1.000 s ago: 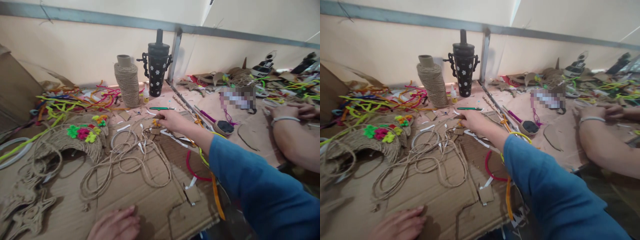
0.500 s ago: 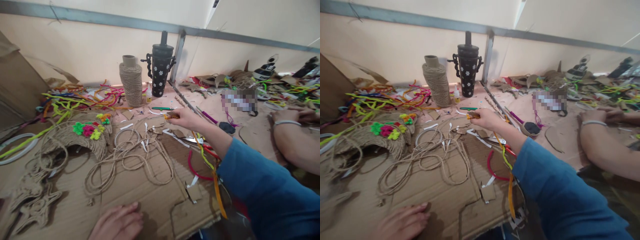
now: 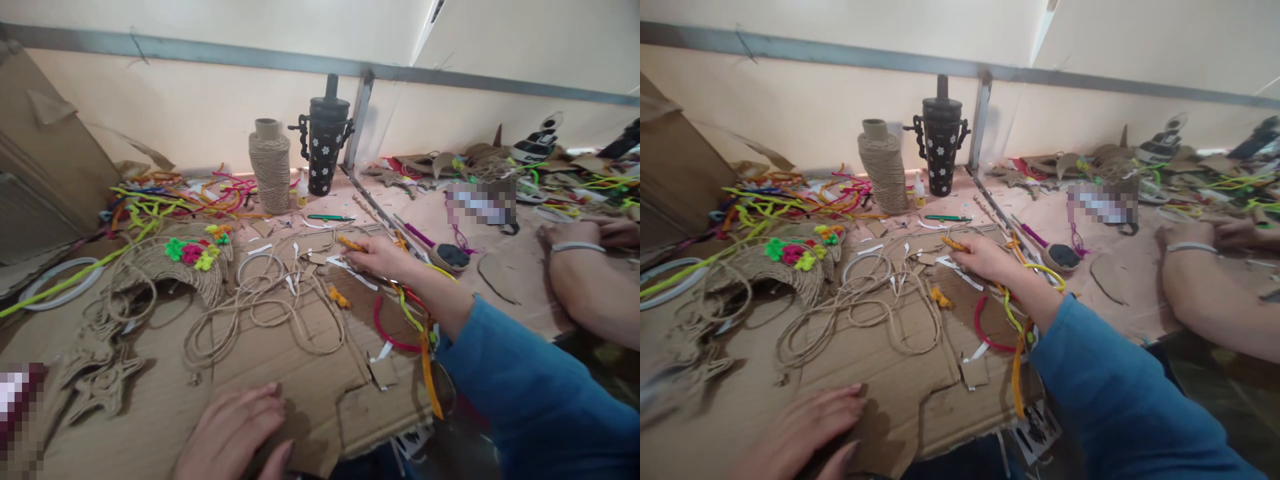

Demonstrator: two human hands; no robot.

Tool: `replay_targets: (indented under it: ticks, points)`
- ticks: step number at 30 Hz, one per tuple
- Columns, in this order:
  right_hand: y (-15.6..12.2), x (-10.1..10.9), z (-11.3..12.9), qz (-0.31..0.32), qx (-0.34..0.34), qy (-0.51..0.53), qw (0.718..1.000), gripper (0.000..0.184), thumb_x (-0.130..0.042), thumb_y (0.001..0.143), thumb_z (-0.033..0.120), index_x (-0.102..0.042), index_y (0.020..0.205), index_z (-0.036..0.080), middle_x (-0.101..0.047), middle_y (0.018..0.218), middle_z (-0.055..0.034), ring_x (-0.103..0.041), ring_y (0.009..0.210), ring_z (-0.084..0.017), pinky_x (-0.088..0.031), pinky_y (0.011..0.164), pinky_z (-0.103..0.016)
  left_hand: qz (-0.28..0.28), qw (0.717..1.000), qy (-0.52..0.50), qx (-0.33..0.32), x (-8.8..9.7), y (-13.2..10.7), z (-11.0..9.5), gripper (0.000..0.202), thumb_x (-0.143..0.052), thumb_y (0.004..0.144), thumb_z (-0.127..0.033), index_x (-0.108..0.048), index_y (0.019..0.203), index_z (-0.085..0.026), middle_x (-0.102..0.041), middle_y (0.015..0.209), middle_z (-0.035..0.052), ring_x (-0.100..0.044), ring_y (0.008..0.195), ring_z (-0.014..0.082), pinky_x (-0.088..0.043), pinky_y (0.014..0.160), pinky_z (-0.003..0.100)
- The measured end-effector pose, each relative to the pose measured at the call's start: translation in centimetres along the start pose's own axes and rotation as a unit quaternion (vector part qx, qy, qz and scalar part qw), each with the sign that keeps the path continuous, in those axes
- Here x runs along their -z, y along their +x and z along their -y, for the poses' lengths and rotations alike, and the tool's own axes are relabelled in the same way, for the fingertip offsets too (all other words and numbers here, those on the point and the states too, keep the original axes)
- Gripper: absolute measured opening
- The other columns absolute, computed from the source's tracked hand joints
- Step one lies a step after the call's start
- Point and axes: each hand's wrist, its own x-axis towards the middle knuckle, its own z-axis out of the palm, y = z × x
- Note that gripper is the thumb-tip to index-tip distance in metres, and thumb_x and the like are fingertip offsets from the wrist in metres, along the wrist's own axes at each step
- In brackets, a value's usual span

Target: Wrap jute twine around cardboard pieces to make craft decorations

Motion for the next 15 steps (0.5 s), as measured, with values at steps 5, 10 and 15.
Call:
replay_targets:
  ticks: [5, 10, 15]
  points:
    - [0.2, 0.2, -0.9, -0.075, -0.013, -0.099, 0.992, 0.030, -0.044, 0.088, 0.027, -0.065, 0.103, 0.013, -0.067, 0.094, -0.0094, -0.060, 0.086, -0.021, -0.043, 0.075, -0.031, -0.017, 1.000, 0.003, -0.003, 0.0, 0.4, -0.1, 0.008, -0.058, 0.084, -0.029, -0.064, 0.086, -0.024, -0.077, 0.074, -0.0017, -0.074, 0.068, 0.0132, -0.058, 0.067, 0.015]
    - [-1.0, -0.1, 1.1, -0.071, 0.048, -0.173, 0.981, 0.028, -0.049, 0.089, 0.030, -0.066, 0.105, 0.014, -0.066, 0.107, -0.0122, -0.056, 0.105, -0.025, -0.039, 0.090, -0.034, -0.001, 1.000, -0.006, 0.006, -0.1, 0.0, 0.0, 0.008, -0.061, 0.083, -0.030, -0.064, 0.089, -0.025, -0.077, 0.076, -0.0024, -0.074, 0.071, 0.0139, -0.059, 0.070, 0.017]
    - [-1.5, -1.4, 3.4, 0.015, 0.117, -0.212, 0.970, 0.023, -0.056, 0.087, 0.035, -0.068, 0.099, 0.020, -0.069, 0.096, -0.0059, -0.062, 0.092, -0.020, -0.044, 0.078, -0.027, -0.002, 1.000, -0.017, 0.019, -0.4, -0.7, 0.2, 0.011, -0.060, 0.084, -0.034, -0.066, 0.090, -0.028, -0.076, 0.077, -0.0044, -0.074, 0.070, 0.0121, -0.058, 0.072, 0.017]
